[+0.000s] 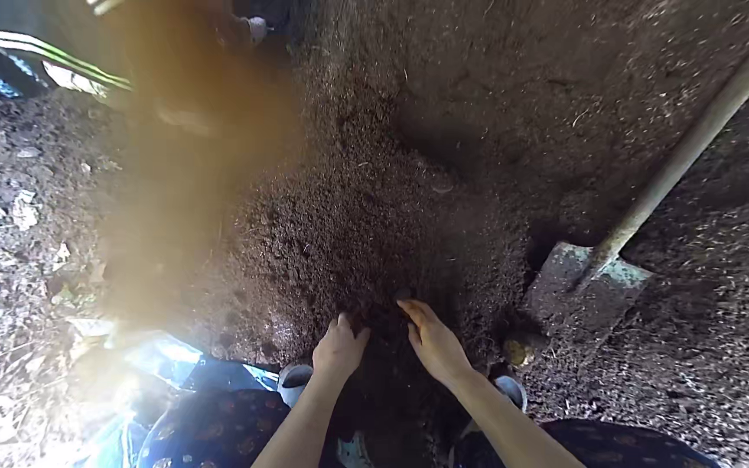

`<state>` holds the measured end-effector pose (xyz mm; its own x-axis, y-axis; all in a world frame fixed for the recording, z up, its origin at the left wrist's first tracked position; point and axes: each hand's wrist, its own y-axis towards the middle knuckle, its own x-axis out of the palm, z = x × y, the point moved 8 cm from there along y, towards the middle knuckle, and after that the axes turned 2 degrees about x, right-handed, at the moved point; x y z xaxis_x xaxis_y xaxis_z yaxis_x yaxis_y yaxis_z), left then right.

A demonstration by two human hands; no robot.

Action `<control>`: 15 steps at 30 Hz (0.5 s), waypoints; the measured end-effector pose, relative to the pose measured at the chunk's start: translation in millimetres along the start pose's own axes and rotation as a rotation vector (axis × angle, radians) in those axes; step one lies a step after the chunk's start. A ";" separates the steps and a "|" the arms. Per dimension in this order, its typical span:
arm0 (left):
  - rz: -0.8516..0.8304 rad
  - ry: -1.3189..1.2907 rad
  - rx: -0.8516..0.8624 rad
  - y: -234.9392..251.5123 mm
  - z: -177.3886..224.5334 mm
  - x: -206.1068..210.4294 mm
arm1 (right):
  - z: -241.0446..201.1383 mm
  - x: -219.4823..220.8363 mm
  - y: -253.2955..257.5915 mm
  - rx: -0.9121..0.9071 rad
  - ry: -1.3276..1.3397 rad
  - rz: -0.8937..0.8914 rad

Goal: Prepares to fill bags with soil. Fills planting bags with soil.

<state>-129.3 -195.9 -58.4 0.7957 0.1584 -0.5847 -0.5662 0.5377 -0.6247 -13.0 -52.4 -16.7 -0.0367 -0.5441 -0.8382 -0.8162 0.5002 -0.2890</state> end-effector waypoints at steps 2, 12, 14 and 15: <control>-0.146 -0.018 -0.061 3.1 -16.5 16.7 | 10.0 18.0 -17.5 0.015 -0.026 -0.061; -0.256 0.144 0.005 7.0 -1.3 29.5 | 1.1 27.8 -9.4 0.023 -0.229 -0.365; -0.105 0.144 0.067 0.7 8.7 9.1 | 9.1 -1.6 0.1 0.031 -0.017 -0.192; -0.026 0.133 0.148 -0.2 15.0 2.2 | 16.9 -12.5 3.0 0.055 0.085 -0.110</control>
<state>-124.2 -183.2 -51.8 0.7685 0.0368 -0.6387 -0.4998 0.6579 -0.5634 -5.2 -32.7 -14.9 0.0002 -0.6515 -0.7587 -0.7850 0.4699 -0.4037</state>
